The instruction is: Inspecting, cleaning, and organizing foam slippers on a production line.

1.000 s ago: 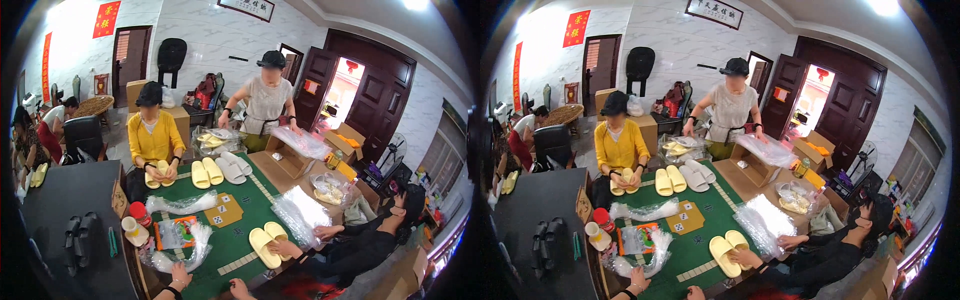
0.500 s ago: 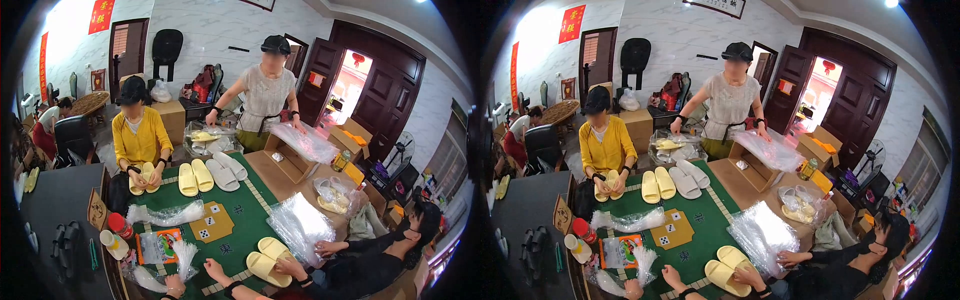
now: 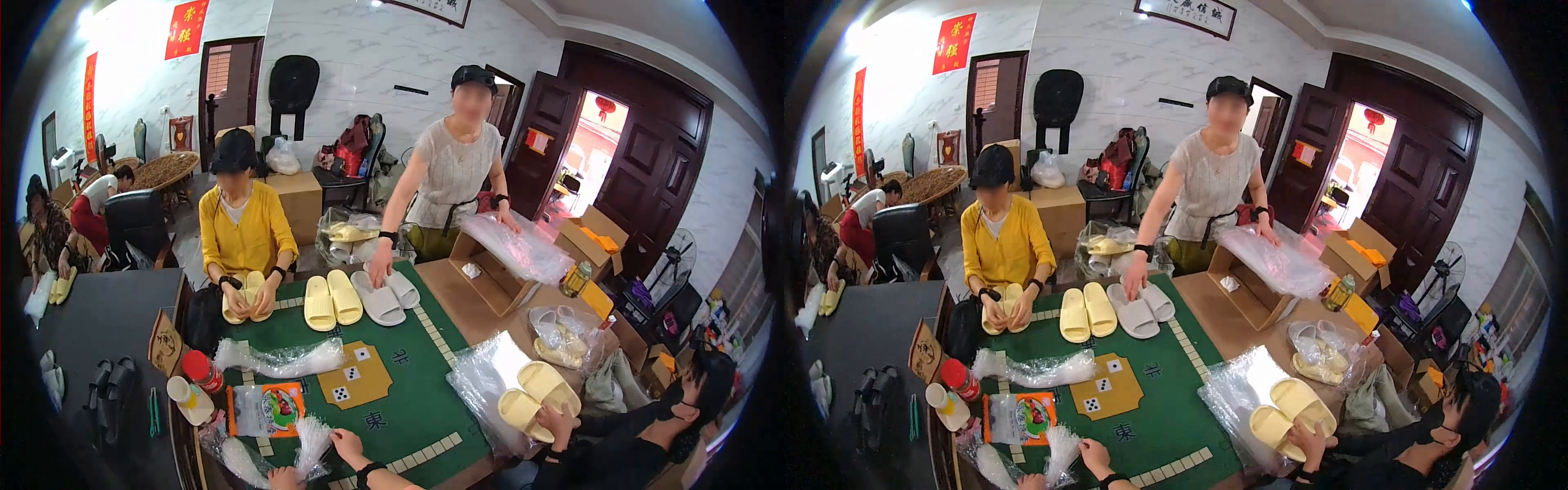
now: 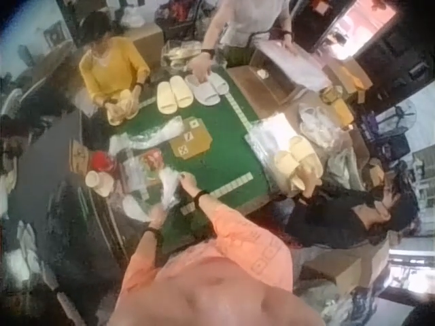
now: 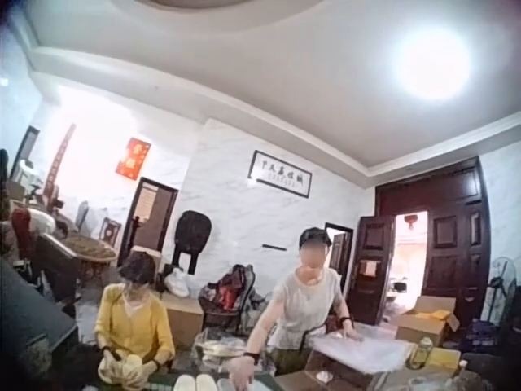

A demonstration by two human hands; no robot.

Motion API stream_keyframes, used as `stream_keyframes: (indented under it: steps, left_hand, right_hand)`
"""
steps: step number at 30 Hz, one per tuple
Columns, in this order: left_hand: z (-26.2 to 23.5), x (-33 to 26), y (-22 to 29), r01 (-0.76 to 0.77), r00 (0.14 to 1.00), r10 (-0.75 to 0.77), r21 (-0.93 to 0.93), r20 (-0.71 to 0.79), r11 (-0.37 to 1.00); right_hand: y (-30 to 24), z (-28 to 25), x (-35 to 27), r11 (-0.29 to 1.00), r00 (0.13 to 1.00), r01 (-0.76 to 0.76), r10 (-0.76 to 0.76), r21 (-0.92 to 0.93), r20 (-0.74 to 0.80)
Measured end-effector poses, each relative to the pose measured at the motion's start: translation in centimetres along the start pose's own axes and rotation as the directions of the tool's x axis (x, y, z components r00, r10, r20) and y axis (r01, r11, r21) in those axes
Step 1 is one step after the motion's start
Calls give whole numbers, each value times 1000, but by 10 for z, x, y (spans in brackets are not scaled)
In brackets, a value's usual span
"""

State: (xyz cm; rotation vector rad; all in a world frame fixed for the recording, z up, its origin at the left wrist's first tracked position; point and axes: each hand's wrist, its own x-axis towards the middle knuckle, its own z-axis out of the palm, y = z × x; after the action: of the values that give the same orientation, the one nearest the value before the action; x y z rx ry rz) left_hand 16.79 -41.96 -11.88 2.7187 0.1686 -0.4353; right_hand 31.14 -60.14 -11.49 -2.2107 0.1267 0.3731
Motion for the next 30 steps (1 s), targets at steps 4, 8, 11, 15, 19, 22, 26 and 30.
stream_keyframes:
  steps: [4,8,11,15,19,22,26,30]
  left_hand:
    - [-2,4,5,25,997,-30,-71,-74,997]
    - [-5,3,8,-9,977,22,60,-210,998]
    - [-7,4,9,41,992,-37,34,-121,999]
    - [-9,2,9,30,992,-30,1,-120,1000]
    - [-11,-1,11,45,993,-46,-15,-111,999]
    - [-13,-4,13,52,980,-69,-98,-185,994]
    - [-19,-4,14,86,981,-104,-114,-162,990]
    - [-18,-5,15,70,978,-92,-118,-189,991]
  right_hand:
    - [-17,-10,-8,992,995,-95,93,-81,-33]
    - [-29,-14,-23,975,956,85,-137,-204,-261]
    - [-29,-15,-30,958,953,98,-169,-270,-252]
    - [-16,-16,-29,993,961,31,-61,-113,-271]
    - [-4,-21,-21,894,992,-65,107,443,-70]
    - [-3,-29,-15,747,968,-220,245,627,48]
    - [-6,-51,-5,569,917,-227,398,790,-23]
    - [12,-89,17,443,918,-175,395,880,-17]
